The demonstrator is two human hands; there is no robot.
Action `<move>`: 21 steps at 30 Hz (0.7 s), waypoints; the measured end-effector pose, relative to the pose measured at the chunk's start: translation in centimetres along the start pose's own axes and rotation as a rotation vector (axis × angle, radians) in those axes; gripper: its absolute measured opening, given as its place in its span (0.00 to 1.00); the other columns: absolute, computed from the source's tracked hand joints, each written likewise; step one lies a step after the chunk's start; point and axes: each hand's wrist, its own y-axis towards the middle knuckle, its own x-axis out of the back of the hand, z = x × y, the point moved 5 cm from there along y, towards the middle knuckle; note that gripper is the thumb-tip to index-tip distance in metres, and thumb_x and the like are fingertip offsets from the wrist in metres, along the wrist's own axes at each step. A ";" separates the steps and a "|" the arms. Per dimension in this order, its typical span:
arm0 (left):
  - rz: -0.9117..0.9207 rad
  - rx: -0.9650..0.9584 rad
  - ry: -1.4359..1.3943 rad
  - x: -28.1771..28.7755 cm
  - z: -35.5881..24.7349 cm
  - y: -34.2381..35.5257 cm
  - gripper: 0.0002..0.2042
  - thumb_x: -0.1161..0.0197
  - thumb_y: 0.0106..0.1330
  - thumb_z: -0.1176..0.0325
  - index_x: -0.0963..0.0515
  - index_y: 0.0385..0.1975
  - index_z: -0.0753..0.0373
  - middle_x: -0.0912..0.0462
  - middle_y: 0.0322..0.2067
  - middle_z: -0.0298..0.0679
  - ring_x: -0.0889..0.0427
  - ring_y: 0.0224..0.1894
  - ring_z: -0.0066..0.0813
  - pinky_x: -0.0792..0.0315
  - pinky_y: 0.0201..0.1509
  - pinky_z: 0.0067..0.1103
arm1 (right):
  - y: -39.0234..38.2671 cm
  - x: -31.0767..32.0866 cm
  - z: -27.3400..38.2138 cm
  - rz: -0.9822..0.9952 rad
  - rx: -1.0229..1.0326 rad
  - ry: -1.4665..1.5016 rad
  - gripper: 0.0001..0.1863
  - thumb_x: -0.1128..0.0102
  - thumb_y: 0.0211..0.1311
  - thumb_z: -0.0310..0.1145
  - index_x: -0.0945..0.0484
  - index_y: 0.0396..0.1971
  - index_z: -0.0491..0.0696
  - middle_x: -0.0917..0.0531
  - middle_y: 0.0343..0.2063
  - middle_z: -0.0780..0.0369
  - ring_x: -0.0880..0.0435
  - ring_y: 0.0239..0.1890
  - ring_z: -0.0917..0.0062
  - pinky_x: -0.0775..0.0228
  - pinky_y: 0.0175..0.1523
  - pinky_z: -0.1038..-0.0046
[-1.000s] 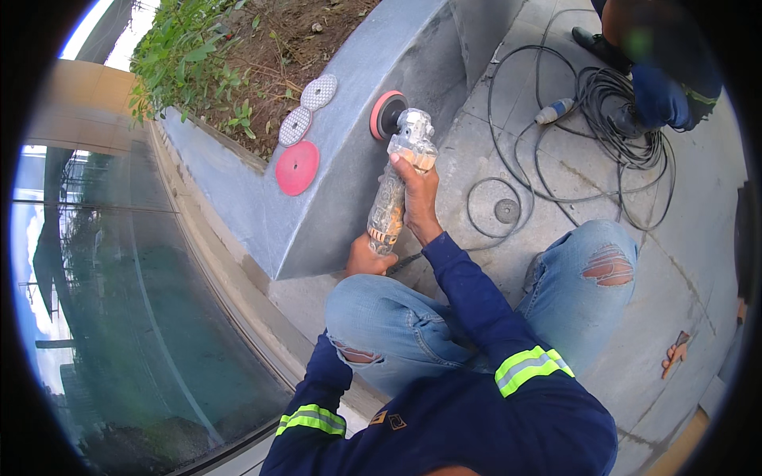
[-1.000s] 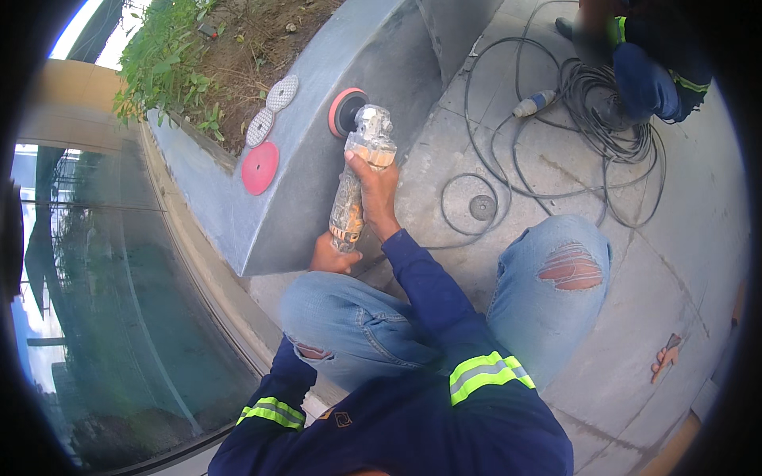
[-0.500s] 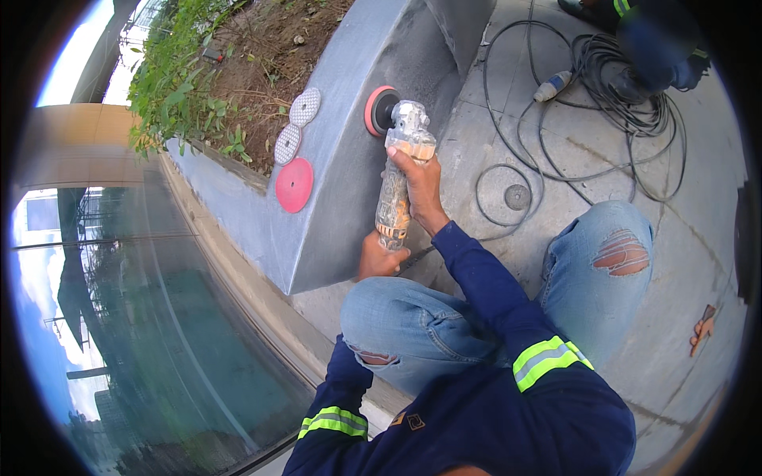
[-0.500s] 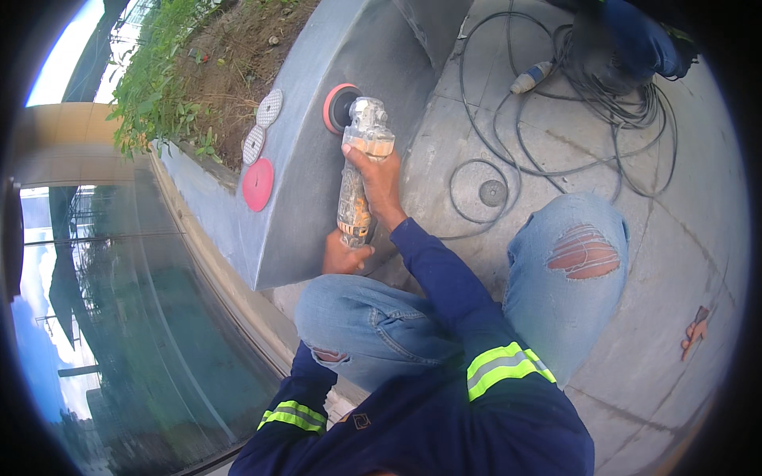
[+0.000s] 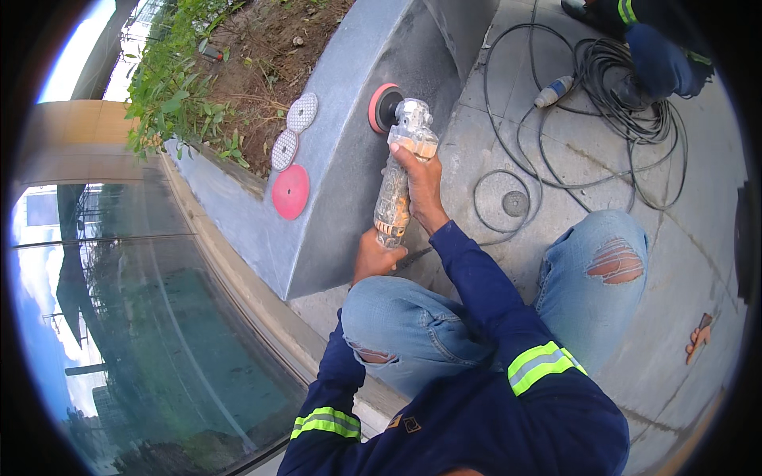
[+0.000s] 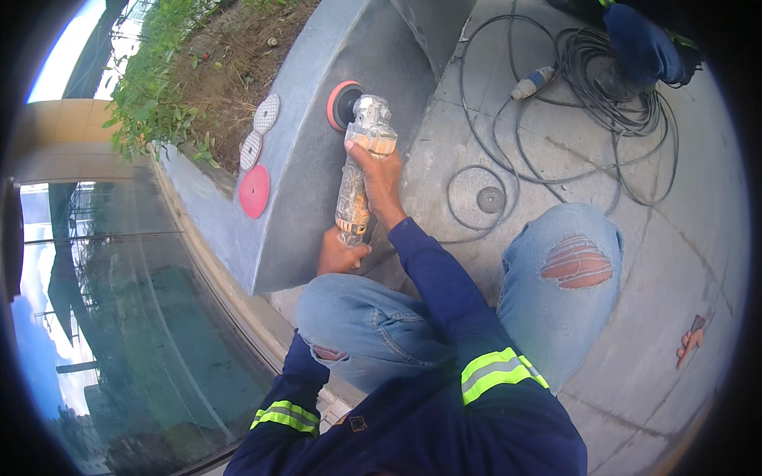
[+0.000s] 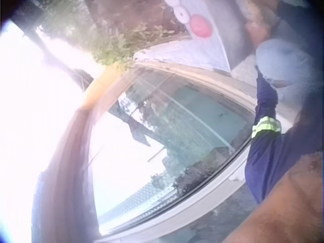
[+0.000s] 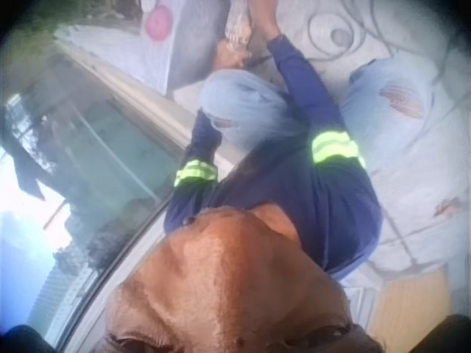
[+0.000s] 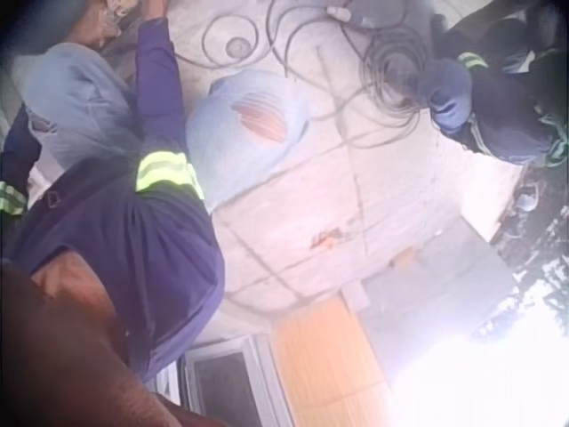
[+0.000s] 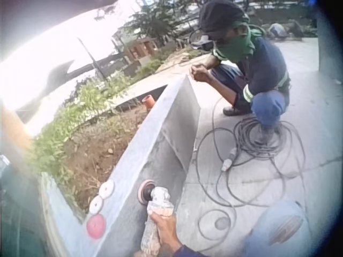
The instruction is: The person kneels and uses an angle grinder with a red polishing pad to grind the surface of a curved concrete ledge. The person moves the tool back and forth along the ledge's edge while another worker is visible nearby.
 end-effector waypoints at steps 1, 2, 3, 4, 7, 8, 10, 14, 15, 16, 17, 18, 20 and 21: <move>-0.031 -0.045 0.034 -0.2 1.6 -0.6 0.22 0.24 0.54 0.75 0.17 0.51 0.70 0.10 0.37 0.42 0.12 0.39 0.28 0.19 0.45 0.30 | -1.0 0.3 -0.7 0.000 -0.004 -0.003 0.23 0.22 0.66 0.39 0.20 0.54 0.43 0.14 0.39 0.62 0.11 0.32 0.76 0.15 0.38 0.71; -0.058 -0.090 0.070 -0.1 3.1 -1.2 0.22 0.24 0.55 0.75 0.17 0.51 0.70 0.10 0.38 0.42 0.12 0.39 0.28 0.19 0.45 0.30 | -2.0 0.4 -1.1 -0.004 -0.007 -0.005 0.24 0.22 0.66 0.39 0.20 0.54 0.43 0.14 0.39 0.62 0.12 0.32 0.76 0.15 0.38 0.71; -0.074 0.103 0.131 0.3 5.2 -2.1 0.24 0.23 0.54 0.75 0.17 0.53 0.70 0.09 0.40 0.42 0.12 0.42 0.28 0.19 0.49 0.29 | -3.1 -0.1 -1.4 0.012 -0.008 -0.016 0.24 0.22 0.66 0.39 0.20 0.55 0.43 0.14 0.39 0.62 0.12 0.33 0.76 0.15 0.39 0.71; -0.089 0.122 0.079 0.0 5.2 -2.4 0.24 0.23 0.54 0.75 0.17 0.53 0.71 0.09 0.40 0.42 0.12 0.43 0.28 0.19 0.49 0.29 | -4.1 0.0 -1.6 0.018 -0.003 -0.045 0.24 0.22 0.66 0.38 0.20 0.55 0.43 0.14 0.40 0.62 0.12 0.33 0.77 0.15 0.39 0.71; -0.124 0.106 -0.027 0.2 3.9 -3.2 0.23 0.23 0.55 0.75 0.17 0.52 0.71 0.09 0.40 0.42 0.12 0.41 0.27 0.19 0.47 0.29 | -4.0 -1.3 -0.8 0.034 0.016 -0.080 0.24 0.21 0.65 0.37 0.20 0.55 0.43 0.14 0.40 0.62 0.12 0.35 0.78 0.15 0.42 0.71; -0.097 0.038 -0.041 -0.1 3.2 -2.3 0.22 0.23 0.55 0.75 0.17 0.51 0.72 0.10 0.39 0.42 0.12 0.39 0.27 0.19 0.45 0.29 | -3.4 -1.5 0.0 0.036 0.031 -0.096 0.24 0.21 0.65 0.36 0.20 0.56 0.43 0.14 0.40 0.62 0.12 0.35 0.78 0.15 0.42 0.71; -0.055 -0.050 -0.047 -0.2 0.1 -0.6 0.21 0.24 0.56 0.75 0.18 0.50 0.72 0.10 0.36 0.41 0.13 0.34 0.26 0.20 0.38 0.28 | -0.3 -1.6 1.5 0.050 0.064 -0.044 0.23 0.21 0.65 0.39 0.19 0.53 0.43 0.14 0.37 0.62 0.11 0.32 0.76 0.15 0.38 0.70; -0.009 -0.127 -0.032 -1.0 -5.3 4.2 0.19 0.28 0.54 0.76 0.18 0.47 0.72 0.13 0.31 0.39 0.18 0.22 0.25 0.24 0.24 0.26 | 5.3 -1.2 4.2 0.015 0.026 0.054 0.23 0.22 0.64 0.41 0.19 0.52 0.43 0.15 0.32 0.61 0.11 0.27 0.74 0.15 0.33 0.69; -0.015 -0.120 -0.013 -1.0 -6.0 5.1 0.18 0.28 0.54 0.76 0.18 0.46 0.72 0.13 0.31 0.39 0.18 0.22 0.25 0.24 0.25 0.26 | 6.3 -1.1 4.5 0.009 0.025 0.068 0.23 0.22 0.64 0.41 0.19 0.52 0.43 0.15 0.32 0.61 0.11 0.27 0.74 0.14 0.33 0.69; -0.013 -0.128 -0.008 -1.4 -7.1 6.1 0.18 0.28 0.54 0.76 0.18 0.46 0.72 0.13 0.30 0.39 0.17 0.22 0.25 0.24 0.25 0.26 | 7.5 -0.9 5.4 0.005 0.040 0.068 0.23 0.22 0.64 0.41 0.19 0.52 0.43 0.15 0.32 0.61 0.11 0.27 0.74 0.14 0.33 0.68; -0.016 -0.159 -0.039 -1.9 -8.2 6.6 0.17 0.26 0.55 0.78 0.19 0.45 0.70 0.16 0.28 0.36 0.20 0.19 0.23 0.27 0.22 0.24 | 8.3 -0.9 6.0 -0.013 0.099 0.069 0.24 0.21 0.64 0.42 0.19 0.52 0.44 0.15 0.33 0.61 0.11 0.27 0.73 0.14 0.34 0.68; -0.012 -0.188 -0.044 -2.1 -8.8 7.4 0.18 0.26 0.55 0.78 0.19 0.46 0.70 0.16 0.28 0.36 0.20 0.19 0.23 0.27 0.22 0.24 | 8.8 -1.3 6.1 -0.014 0.089 0.077 0.24 0.21 0.64 0.42 0.19 0.52 0.44 0.15 0.33 0.61 0.12 0.27 0.73 0.13 0.34 0.68; -0.007 -0.170 -0.035 -2.3 -7.6 7.8 0.19 0.26 0.55 0.77 0.20 0.48 0.71 0.16 0.29 0.37 0.20 0.19 0.23 0.27 0.21 0.24 | 9.0 -1.0 6.4 0.050 0.029 0.045 0.24 0.21 0.64 0.43 0.19 0.52 0.44 0.15 0.33 0.61 0.12 0.27 0.73 0.13 0.34 0.68; -0.013 -0.168 -0.034 -2.1 -7.5 7.4 0.19 0.27 0.55 0.77 0.19 0.48 0.71 0.15 0.30 0.38 0.19 0.20 0.24 0.26 0.22 0.24 | 8.8 -1.1 6.5 0.050 0.027 0.047 0.24 0.21 0.64 0.43 0.19 0.52 0.44 0.15 0.33 0.61 0.12 0.27 0.73 0.13 0.34 0.68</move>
